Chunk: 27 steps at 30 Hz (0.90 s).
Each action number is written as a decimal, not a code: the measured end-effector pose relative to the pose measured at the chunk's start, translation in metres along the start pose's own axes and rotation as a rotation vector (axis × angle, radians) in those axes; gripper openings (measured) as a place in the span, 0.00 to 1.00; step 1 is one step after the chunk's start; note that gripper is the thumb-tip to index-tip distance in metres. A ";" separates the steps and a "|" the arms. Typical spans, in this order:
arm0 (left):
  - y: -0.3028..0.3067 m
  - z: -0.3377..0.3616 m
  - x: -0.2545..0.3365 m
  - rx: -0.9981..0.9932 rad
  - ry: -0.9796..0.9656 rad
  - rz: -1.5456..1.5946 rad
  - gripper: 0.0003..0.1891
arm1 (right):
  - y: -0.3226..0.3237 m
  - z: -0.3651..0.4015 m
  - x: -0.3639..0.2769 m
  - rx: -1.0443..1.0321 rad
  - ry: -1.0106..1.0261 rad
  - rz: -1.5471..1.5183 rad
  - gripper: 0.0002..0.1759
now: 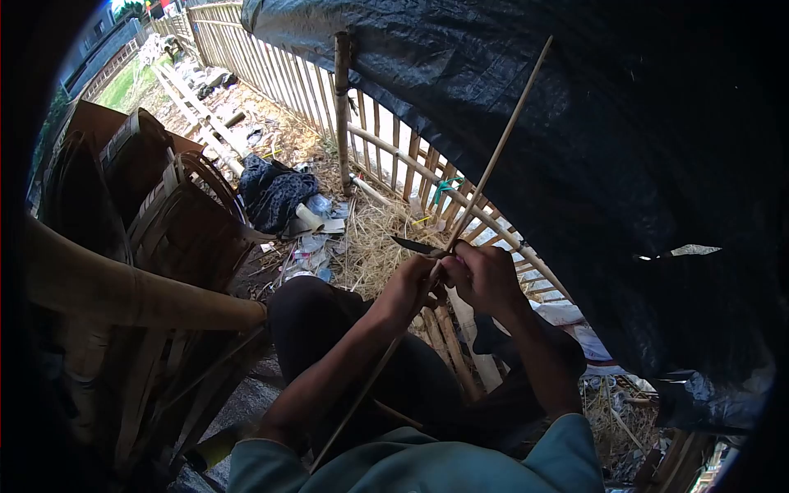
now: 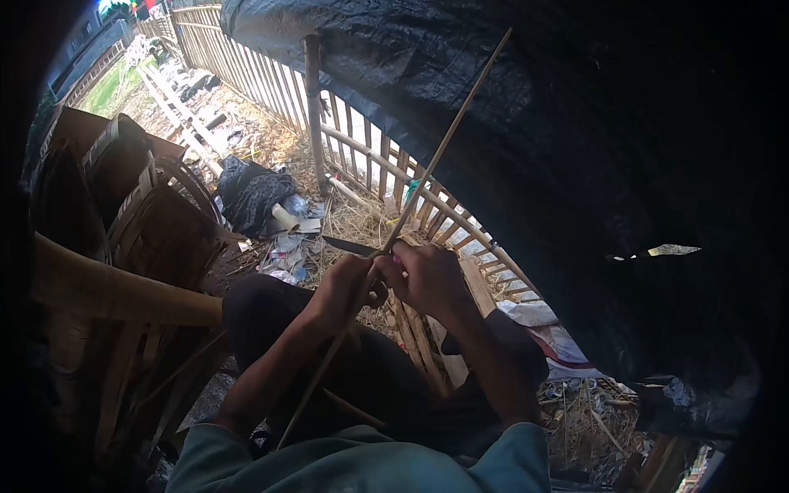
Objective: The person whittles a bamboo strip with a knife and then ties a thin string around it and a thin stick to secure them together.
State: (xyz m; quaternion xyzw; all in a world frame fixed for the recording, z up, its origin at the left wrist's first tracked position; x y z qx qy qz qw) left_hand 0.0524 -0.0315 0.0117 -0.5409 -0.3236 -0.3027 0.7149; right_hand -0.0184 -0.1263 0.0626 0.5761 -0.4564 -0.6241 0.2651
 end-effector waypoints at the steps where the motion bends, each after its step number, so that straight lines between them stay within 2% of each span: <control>1: -0.002 0.000 0.001 -0.031 0.016 0.144 0.13 | -0.001 0.000 0.001 -0.013 -0.005 -0.019 0.20; 2: -0.001 0.001 0.000 0.044 0.083 0.175 0.11 | -0.002 0.000 0.001 -0.025 -0.013 0.002 0.21; 7: 0.002 0.002 -0.005 0.012 0.111 0.105 0.12 | -0.009 0.001 -0.003 -0.002 0.012 0.058 0.21; 11: 0.004 0.000 -0.011 0.014 0.155 0.091 0.12 | -0.007 0.002 -0.011 0.038 0.000 0.065 0.18; 13: 0.004 0.001 -0.008 0.032 0.161 -0.017 0.13 | -0.009 0.003 -0.011 0.039 -0.025 0.090 0.18; 16: 0.007 0.002 -0.006 0.064 0.132 -0.192 0.15 | -0.014 0.002 -0.005 0.047 -0.031 0.120 0.28; 17: 0.007 0.003 -0.005 0.076 0.118 -0.255 0.15 | -0.015 0.002 -0.005 0.053 -0.027 0.130 0.29; 19: 0.009 -0.001 0.000 0.152 -0.037 -0.496 0.17 | -0.016 0.002 -0.004 0.068 -0.018 0.151 0.31; 22: 0.011 -0.001 0.006 0.209 -0.281 -0.939 0.18 | -0.017 -0.001 -0.005 0.035 -0.068 0.186 0.23; 23: 0.009 0.000 0.004 0.215 -0.361 -1.094 0.19 | -0.018 0.001 -0.004 0.044 -0.064 0.212 0.25; 24: 0.007 0.002 0.010 0.259 -0.419 -1.104 0.20 | -0.019 -0.001 -0.001 0.061 -0.057 0.241 0.28; 25: 0.010 0.000 0.007 0.272 -0.296 -0.989 0.20 | -0.018 -0.004 0.000 0.078 -0.047 0.271 0.30; 27: 0.008 0.004 0.002 0.293 -0.048 -0.761 0.22 | 0.008 -0.012 0.020 0.227 -0.206 0.298 0.28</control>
Point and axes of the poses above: each hand's wrist, its own z-axis away from the middle knuckle, its own y-axis out of the back of the hand, x = y × z, the point moved 6 cm from there along -z, towards the middle knuckle, and after that the axes turned 13 degrees about -x, right-handed, at the moved point
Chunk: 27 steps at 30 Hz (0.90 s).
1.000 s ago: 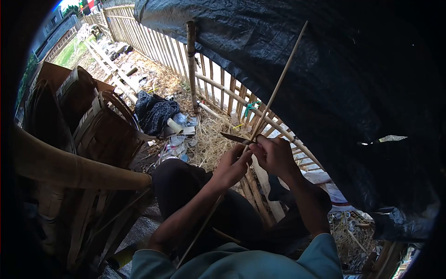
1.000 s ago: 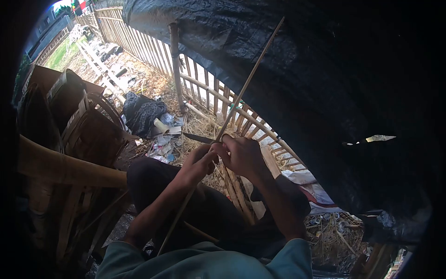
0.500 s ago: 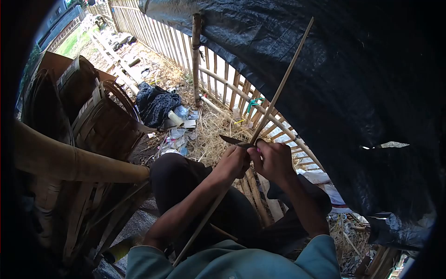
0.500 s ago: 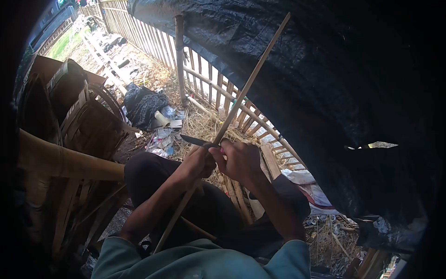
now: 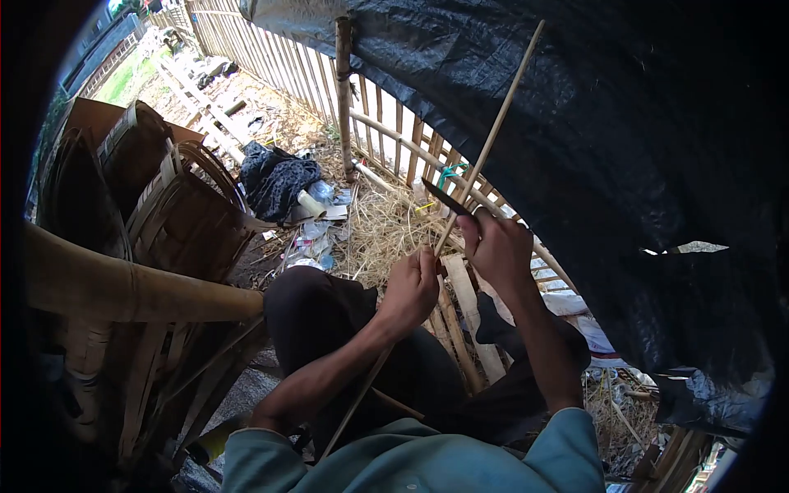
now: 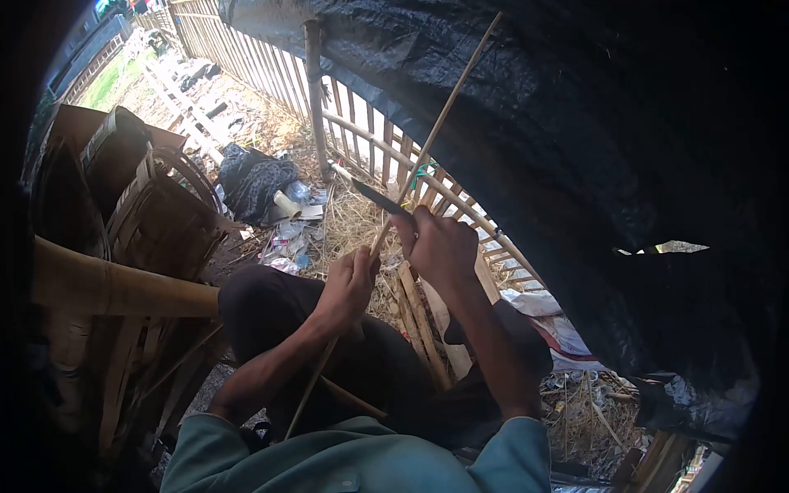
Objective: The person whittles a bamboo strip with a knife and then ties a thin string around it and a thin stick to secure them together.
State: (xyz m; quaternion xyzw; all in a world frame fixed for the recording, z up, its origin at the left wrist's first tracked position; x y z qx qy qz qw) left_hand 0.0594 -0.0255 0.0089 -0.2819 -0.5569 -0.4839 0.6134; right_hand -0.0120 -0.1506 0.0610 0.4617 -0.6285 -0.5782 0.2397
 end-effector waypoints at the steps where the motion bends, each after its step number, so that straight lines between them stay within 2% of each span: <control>1: -0.007 0.002 -0.004 -0.056 0.031 0.064 0.22 | 0.009 -0.008 0.010 0.042 0.021 0.019 0.25; 4: -0.011 -0.002 -0.003 -0.159 0.141 0.414 0.21 | 0.015 -0.007 0.012 -0.041 0.049 -0.062 0.22; 8: -0.010 -0.006 -0.004 -0.283 0.195 0.699 0.20 | 0.001 0.003 0.002 -0.100 0.086 -0.181 0.20; 12: -0.016 -0.006 -0.006 -0.360 0.205 0.820 0.20 | -0.001 0.015 -0.012 -0.195 0.157 -0.225 0.22; 15: -0.016 -0.004 -0.008 -0.305 0.252 0.821 0.21 | -0.007 0.023 -0.021 -0.271 0.185 -0.209 0.26; 24: -0.016 -0.001 -0.005 -0.364 0.261 0.865 0.22 | -0.008 0.023 -0.023 -0.235 0.224 -0.188 0.25; 27: -0.016 0.005 0.001 -0.365 0.377 0.899 0.23 | -0.005 0.024 -0.026 -0.219 0.231 -0.201 0.25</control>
Point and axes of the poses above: each hand's wrist, its own z-axis away from the middle knuckle, its own y-axis out of the back of the hand, x = y × z, the point moved 6 cm from there along -z, towards the middle knuckle, and after that the axes turned 13 degrees about -x, right-handed, at the moved point
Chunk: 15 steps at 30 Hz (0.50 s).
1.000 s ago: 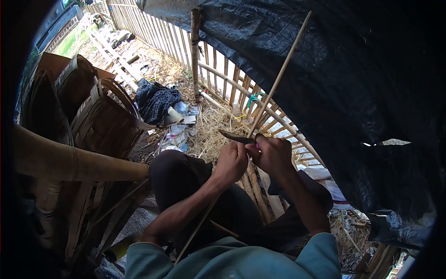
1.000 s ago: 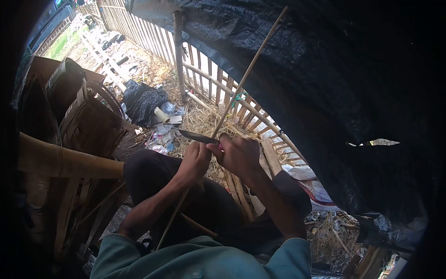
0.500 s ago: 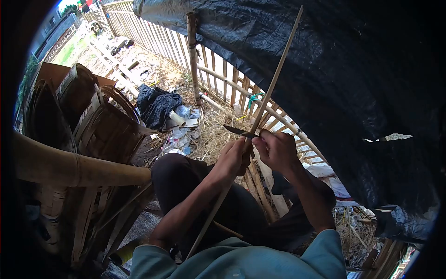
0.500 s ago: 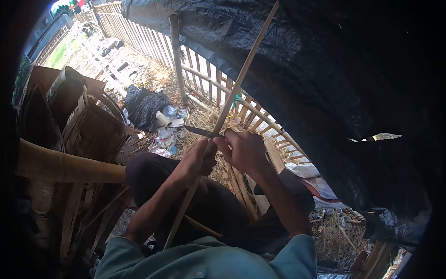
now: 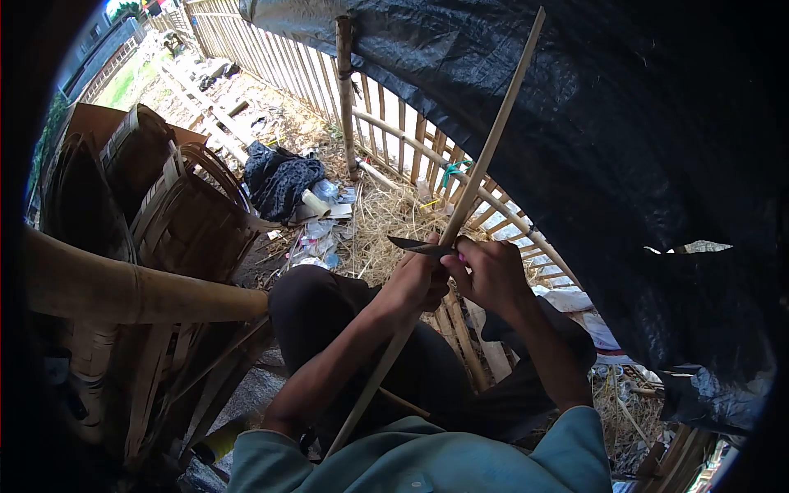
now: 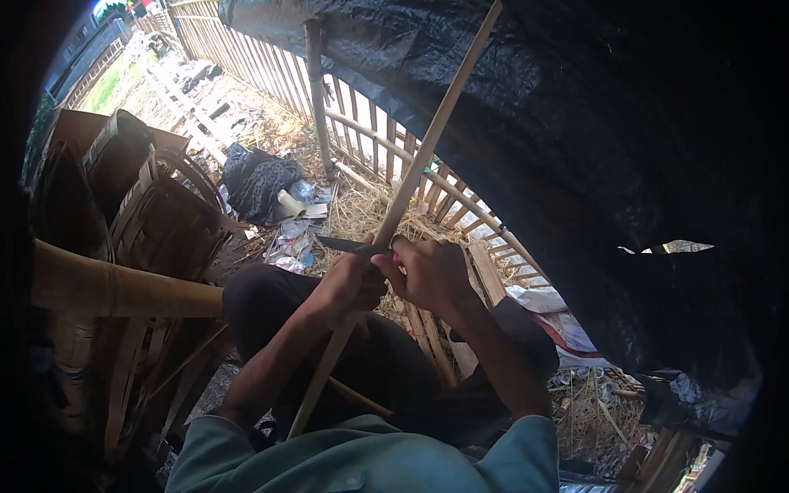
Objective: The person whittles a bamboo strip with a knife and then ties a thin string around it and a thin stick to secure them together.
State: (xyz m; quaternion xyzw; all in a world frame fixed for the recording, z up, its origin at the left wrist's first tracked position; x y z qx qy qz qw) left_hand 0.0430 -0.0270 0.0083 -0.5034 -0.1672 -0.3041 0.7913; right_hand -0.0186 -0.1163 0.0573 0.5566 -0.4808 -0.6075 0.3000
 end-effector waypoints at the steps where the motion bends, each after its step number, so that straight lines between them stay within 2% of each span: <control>1: -0.002 0.002 0.001 0.001 0.014 0.000 0.23 | 0.000 0.000 -0.001 -0.008 -0.005 0.010 0.26; 6: -0.002 0.002 -0.001 -0.015 0.052 -0.004 0.23 | 0.003 -0.001 -0.004 -0.038 -0.035 0.075 0.28; 9: 0.000 0.001 -0.002 -0.011 0.052 -0.002 0.20 | 0.002 -0.002 -0.004 -0.022 -0.052 0.032 0.29; 12: -0.001 -0.002 -0.003 -0.055 -0.051 0.071 0.15 | 0.000 -0.003 0.004 -0.016 -0.063 0.054 0.29; 15: 0.003 -0.005 -0.005 -0.203 -0.115 0.190 0.09 | 0.000 -0.003 0.005 -0.019 -0.042 0.039 0.30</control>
Point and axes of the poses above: each hand's wrist, its own z-axis away from the middle knuckle, its own y-axis out of the back of the hand, x = y × z, the point moved 6 cm from there along -z, towards the middle knuckle, and after that the axes turned 13 degrees about -x, right-handed, at the moved point
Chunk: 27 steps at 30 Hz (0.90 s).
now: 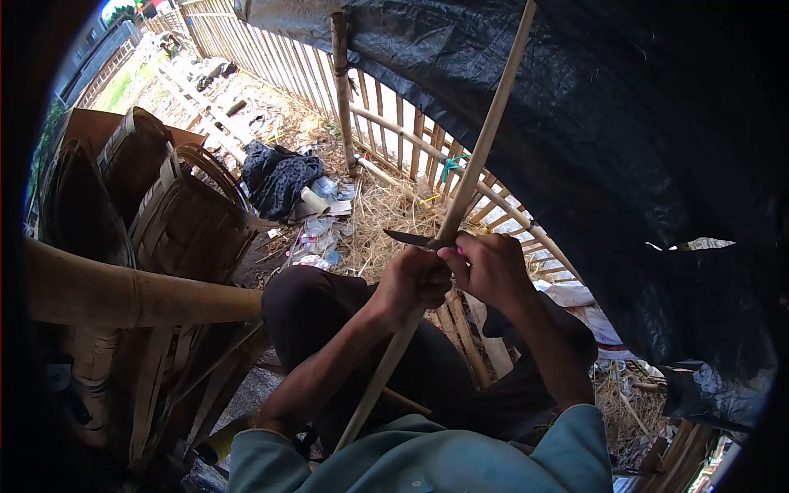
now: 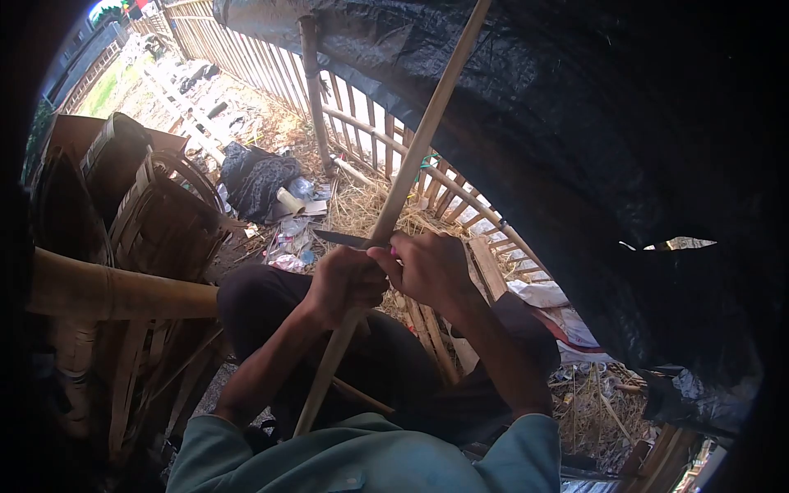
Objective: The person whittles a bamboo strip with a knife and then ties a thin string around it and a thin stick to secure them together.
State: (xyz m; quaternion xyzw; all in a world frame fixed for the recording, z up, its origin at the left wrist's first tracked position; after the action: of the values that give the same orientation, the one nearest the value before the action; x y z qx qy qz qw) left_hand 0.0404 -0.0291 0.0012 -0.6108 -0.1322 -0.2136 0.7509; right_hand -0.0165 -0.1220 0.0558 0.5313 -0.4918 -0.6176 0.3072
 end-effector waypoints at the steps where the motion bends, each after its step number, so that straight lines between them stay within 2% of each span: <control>1: 0.003 0.000 0.001 -0.008 -0.002 -0.116 0.09 | 0.000 0.000 0.000 0.001 0.000 -0.002 0.30; 6: -0.014 0.007 0.014 0.005 0.012 -0.794 0.03 | 0.005 0.003 -0.003 -0.034 -0.025 -0.005 0.30; 9: -0.026 0.008 0.025 0.062 -0.175 -1.156 0.08 | 0.003 0.002 -0.004 -0.058 -0.030 0.001 0.31; 12: -0.026 0.010 0.028 0.163 -0.275 -1.398 0.08 | 0.007 0.001 -0.007 -0.121 -0.050 0.017 0.30; 15: -0.028 0.008 0.024 0.111 -0.367 -1.597 0.07 | 0.008 0.001 -0.011 -0.085 -0.028 0.014 0.30; 18: -0.025 0.008 0.023 0.117 -0.408 -1.599 0.08 | 0.008 0.000 -0.011 -0.073 -0.022 0.011 0.30; 21: -0.018 0.008 0.022 0.245 -0.291 -1.010 0.10 | 0.006 -0.002 -0.006 -0.051 -0.023 -0.035 0.29; 24: 0.002 0.006 0.018 0.338 -0.210 -1.145 0.11 | 0.004 -0.002 -0.004 -0.051 -0.011 -0.043 0.28; 27: 0.007 0.010 0.019 0.355 -0.227 -1.023 0.12 | 0.005 -0.002 -0.005 -0.024 0.010 -0.057 0.28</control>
State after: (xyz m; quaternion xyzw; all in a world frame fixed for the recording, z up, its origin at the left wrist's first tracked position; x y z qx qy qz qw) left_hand 0.0612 -0.0211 0.0065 -0.3521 -0.5263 -0.4584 0.6236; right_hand -0.0146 -0.1201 0.0626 0.5445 -0.4677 -0.6293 0.2980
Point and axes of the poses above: each hand's wrist, its own z-axis away from the middle knuckle, its own y-axis out of the back of the hand, x = y × z, the point moved 6 cm from there along -z, towards the middle knuckle, and after that the axes turned 13 degrees about -x, right-handed, at the moved point
